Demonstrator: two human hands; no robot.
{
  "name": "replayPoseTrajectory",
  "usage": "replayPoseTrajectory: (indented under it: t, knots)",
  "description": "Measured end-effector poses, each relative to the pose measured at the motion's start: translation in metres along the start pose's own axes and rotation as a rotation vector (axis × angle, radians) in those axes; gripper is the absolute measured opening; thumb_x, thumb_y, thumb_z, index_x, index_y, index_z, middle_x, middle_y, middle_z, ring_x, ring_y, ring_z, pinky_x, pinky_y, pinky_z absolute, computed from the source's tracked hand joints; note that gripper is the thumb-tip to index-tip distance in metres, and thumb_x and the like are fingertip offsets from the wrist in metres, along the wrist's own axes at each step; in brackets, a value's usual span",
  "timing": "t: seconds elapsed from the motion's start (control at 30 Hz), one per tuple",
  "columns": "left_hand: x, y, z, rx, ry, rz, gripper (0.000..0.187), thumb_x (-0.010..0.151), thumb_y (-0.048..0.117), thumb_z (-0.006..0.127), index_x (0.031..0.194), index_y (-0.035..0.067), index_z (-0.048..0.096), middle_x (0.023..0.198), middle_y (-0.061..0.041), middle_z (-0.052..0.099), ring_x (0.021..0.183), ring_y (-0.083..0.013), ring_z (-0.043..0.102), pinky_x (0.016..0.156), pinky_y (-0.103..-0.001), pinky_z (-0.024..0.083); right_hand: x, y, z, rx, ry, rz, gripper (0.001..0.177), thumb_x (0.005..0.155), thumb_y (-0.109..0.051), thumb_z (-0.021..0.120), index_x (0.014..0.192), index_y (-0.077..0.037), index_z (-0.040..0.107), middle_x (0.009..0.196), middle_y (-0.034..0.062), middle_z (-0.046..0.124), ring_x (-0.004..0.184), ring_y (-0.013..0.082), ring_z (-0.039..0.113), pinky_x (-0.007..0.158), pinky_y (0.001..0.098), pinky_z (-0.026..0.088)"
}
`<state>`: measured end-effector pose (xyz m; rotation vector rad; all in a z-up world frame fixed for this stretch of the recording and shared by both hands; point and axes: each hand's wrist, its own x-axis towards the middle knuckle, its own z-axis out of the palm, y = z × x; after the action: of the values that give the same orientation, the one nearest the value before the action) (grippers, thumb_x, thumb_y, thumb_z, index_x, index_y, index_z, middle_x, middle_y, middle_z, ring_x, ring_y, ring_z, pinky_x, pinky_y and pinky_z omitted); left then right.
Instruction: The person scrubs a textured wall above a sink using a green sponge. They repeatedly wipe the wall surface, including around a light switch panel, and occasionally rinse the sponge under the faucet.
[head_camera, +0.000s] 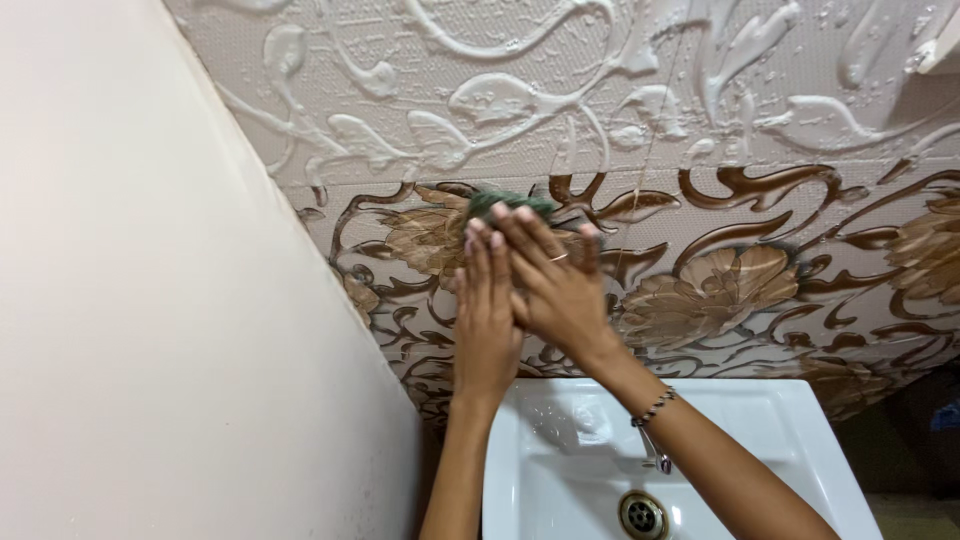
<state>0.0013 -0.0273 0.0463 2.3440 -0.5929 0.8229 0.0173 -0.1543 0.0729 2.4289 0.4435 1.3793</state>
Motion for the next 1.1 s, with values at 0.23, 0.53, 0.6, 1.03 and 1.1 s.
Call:
replayPoseTrajectory:
  t: [0.23, 0.53, 0.6, 1.03, 1.1]
  knots:
    - [0.029, 0.051, 0.014, 0.093, 0.012, 0.137, 0.08, 0.098, -0.006, 0.042, 0.164, 0.024, 0.009, 0.173, -0.003, 0.003, 0.16, -0.0187, 0.011, 0.132, -0.051, 0.009, -0.02, 0.054, -0.017, 0.001, -0.108, 0.224, 0.063, 0.11, -0.055, 0.034, 0.169, -0.034, 0.027, 0.176, -0.0002, 0.012, 0.161, 0.0162, 0.005, 0.117, 0.059, -0.023]
    - [-0.01, 0.044, 0.036, 0.106, -0.081, 0.123, 0.087, 0.09, -0.008, 0.047, 0.164, 0.02, 0.011, 0.172, -0.008, 0.011, 0.159, -0.0218, 0.018, 0.13, -0.049, 0.01, -0.065, 0.037, 0.006, 0.222, -0.158, 0.228, 0.068, 0.107, -0.058, 0.032, 0.167, -0.027, 0.022, 0.172, 0.0094, 0.005, 0.158, 0.0197, 0.0, 0.116, 0.0582, -0.022]
    - [-0.024, 0.037, 0.046, 0.15, -0.121, 0.104, 0.088, 0.09, -0.007, 0.049, 0.165, 0.018, 0.01, 0.172, -0.01, 0.01, 0.159, -0.0233, 0.018, 0.129, -0.048, 0.01, -0.083, 0.03, 0.016, 0.217, -0.214, 0.198, 0.067, 0.107, -0.056, 0.03, 0.167, -0.026, 0.02, 0.173, 0.0071, 0.003, 0.157, 0.0188, -0.001, 0.118, 0.0562, -0.022]
    - [-0.039, 0.024, 0.051, 0.085, -0.149, 0.014, 0.085, 0.092, 0.003, 0.054, 0.163, 0.01, 0.007, 0.171, -0.016, 0.005, 0.157, -0.0281, 0.009, 0.128, -0.048, 0.008, -0.082, 0.01, 0.019, 0.3, -0.152, 0.114, 0.065, 0.107, -0.054, 0.032, 0.165, -0.027, 0.022, 0.171, 0.0053, 0.013, 0.156, 0.0149, 0.003, 0.122, 0.0464, -0.016]
    - [-0.038, 0.014, 0.042, 0.24, -0.138, -0.046, 0.085, 0.092, -0.004, 0.049, 0.165, 0.006, 0.007, 0.173, -0.016, 0.005, 0.159, -0.0272, 0.01, 0.13, -0.046, 0.009, -0.068, -0.004, 0.02, 0.251, -0.081, 0.063, 0.063, 0.11, -0.052, 0.035, 0.165, -0.025, 0.025, 0.172, 0.0046, 0.017, 0.157, 0.0152, 0.006, 0.125, 0.0448, -0.014]
